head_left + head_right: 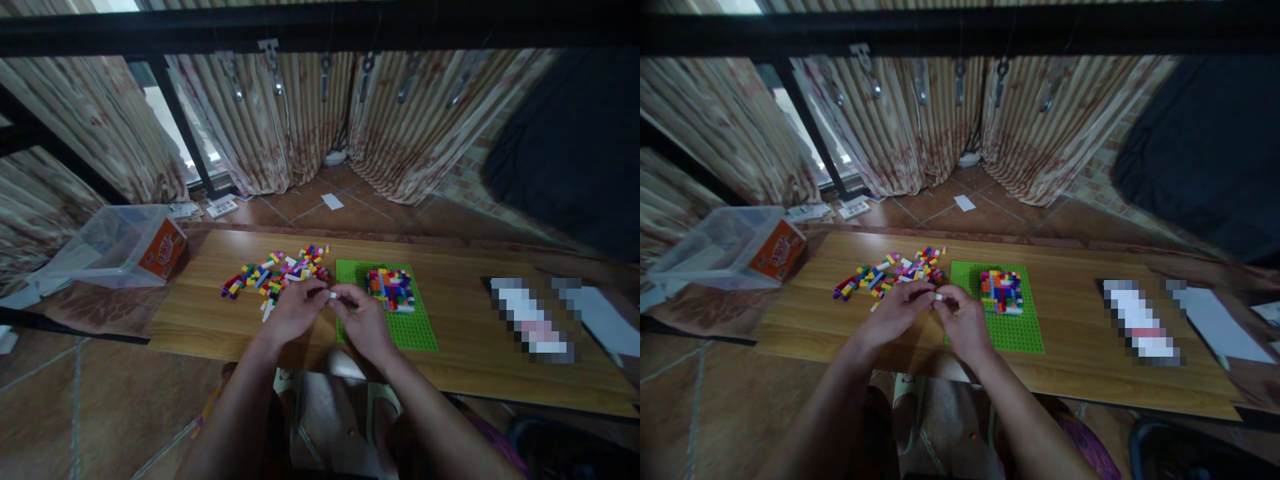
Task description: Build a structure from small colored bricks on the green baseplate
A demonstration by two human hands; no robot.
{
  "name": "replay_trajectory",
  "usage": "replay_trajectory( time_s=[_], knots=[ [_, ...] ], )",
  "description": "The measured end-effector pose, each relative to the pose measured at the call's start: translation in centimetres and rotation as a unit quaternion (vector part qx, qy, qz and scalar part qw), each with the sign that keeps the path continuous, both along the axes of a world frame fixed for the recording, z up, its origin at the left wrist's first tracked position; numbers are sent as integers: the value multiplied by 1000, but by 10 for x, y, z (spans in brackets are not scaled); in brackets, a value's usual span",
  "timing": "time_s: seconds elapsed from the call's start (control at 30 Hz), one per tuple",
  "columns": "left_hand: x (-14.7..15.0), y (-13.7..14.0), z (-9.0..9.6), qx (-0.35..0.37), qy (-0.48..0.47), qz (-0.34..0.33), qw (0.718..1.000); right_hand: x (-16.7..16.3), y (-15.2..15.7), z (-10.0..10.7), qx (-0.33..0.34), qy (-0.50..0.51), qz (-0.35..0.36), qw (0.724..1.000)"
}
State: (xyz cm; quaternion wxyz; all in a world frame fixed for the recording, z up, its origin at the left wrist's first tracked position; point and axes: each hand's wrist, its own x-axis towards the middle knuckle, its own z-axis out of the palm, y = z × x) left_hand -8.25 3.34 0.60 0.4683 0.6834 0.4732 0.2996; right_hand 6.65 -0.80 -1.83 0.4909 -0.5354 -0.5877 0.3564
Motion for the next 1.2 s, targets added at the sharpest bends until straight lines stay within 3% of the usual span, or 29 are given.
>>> replay_trajectory(
  time_s=[0.17,0.3,0.5,0.67,0.83,0.93,1.03,1.1,1.2],
  knots=[
    [9,-3,3,-95,-119,-10,988,5,4,2,-37,158,-10,987],
    [16,-4,2,-161,-183,6,970,11,7,5,-93,197,-24,976],
    [21,-5,2,-155,-206,-2,966,20,8,8,-109,213,-11,971],
    [23,-8,7,-167,-222,-10,961,25,4,18,-149,287,-6,946],
    [23,-7,8,-178,-231,27,956,30,2,23,-178,339,-14,924],
    [19,-3,6,-162,-229,77,957,31,4,17,-171,308,-27,935],
    [14,2,1,-138,-206,102,963,28,6,8,-150,215,-20,965],
    [10,4,-3,-94,-143,87,981,25,6,4,-115,119,-22,986],
    [7,2,-7,12,32,52,998,22,4,1,-46,-23,-37,998]
  ],
)
